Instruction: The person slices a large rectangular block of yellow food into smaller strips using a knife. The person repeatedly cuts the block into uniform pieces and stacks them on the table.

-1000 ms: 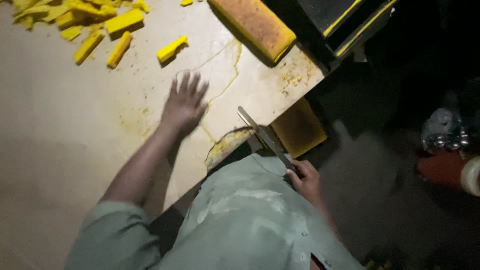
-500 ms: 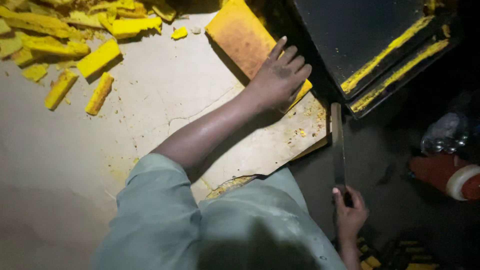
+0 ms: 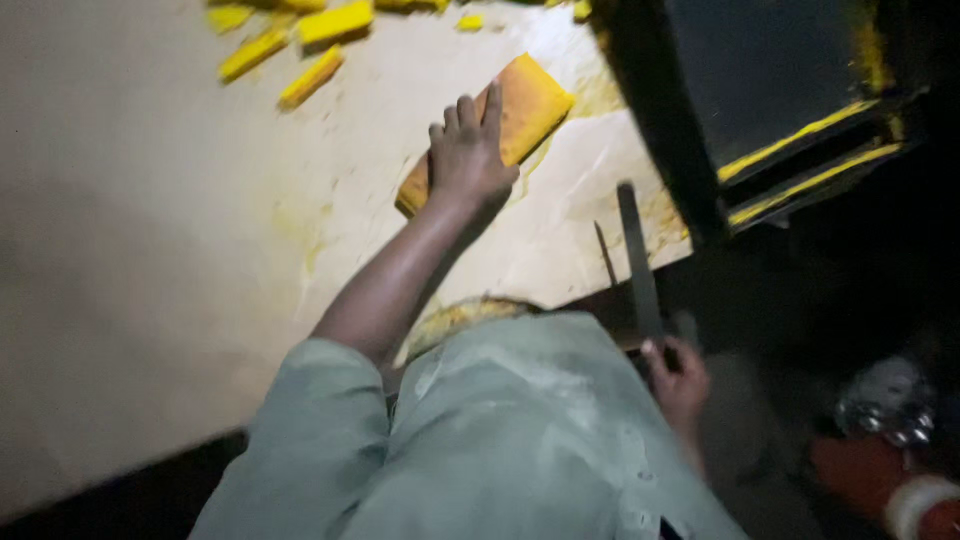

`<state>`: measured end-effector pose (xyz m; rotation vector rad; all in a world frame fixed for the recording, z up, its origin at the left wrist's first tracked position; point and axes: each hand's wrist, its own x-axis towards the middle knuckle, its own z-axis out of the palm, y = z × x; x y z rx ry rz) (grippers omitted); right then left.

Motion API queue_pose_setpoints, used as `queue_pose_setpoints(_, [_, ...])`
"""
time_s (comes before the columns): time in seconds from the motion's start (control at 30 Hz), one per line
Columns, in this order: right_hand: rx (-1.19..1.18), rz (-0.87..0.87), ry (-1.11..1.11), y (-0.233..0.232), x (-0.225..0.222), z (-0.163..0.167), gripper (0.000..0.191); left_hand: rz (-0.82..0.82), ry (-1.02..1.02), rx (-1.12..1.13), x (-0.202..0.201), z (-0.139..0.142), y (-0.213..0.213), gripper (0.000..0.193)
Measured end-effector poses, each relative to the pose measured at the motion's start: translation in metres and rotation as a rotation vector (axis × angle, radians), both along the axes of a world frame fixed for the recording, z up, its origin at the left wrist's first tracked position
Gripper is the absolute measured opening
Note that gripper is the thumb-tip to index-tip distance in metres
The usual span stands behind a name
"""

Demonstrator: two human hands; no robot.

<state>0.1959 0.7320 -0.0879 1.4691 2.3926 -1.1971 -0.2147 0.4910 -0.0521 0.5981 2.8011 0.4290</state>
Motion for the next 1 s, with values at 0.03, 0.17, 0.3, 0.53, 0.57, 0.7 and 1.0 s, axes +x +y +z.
queue_pose_setpoints(0.03, [0.110,0.146,0.157,0.003,-0.005,-0.003,0.031,0.018,-0.083,-0.040,0.008,0.001,-0.014,0.115])
queue_pose_setpoints(0.17, [0.099,0.354,0.451,-0.002,-0.024,-0.006,0.035,0.012,0.030,-0.109,0.056,0.001,-0.142,0.114])
queue_pose_setpoints(0.3, [-0.169,0.322,0.401,-0.033,-0.027,-0.003,0.036,0.227,0.135,-0.306,0.156,-0.014,-0.302,0.113])
queue_pose_setpoints(0.53, [-0.099,0.536,0.524,-0.110,0.021,-0.006,0.045,0.880,0.148,-0.062,0.303,-0.052,-0.320,0.082])
queue_pose_setpoints(0.57, [-0.108,0.571,0.558,-0.119,0.029,-0.008,0.048,0.740,0.145,-0.129,0.303,-0.055,-0.298,0.071])
queue_pose_setpoints(0.7, [-0.066,0.626,0.306,-0.148,0.041,-0.017,0.050,-0.293,0.100,-0.100,0.269,-0.034,-0.245,0.071])
queue_pose_setpoints(1.0, [0.012,0.750,0.299,-0.302,0.005,-0.035,0.046,-0.026,-0.073,-0.141,0.148,0.020,-0.350,0.122])
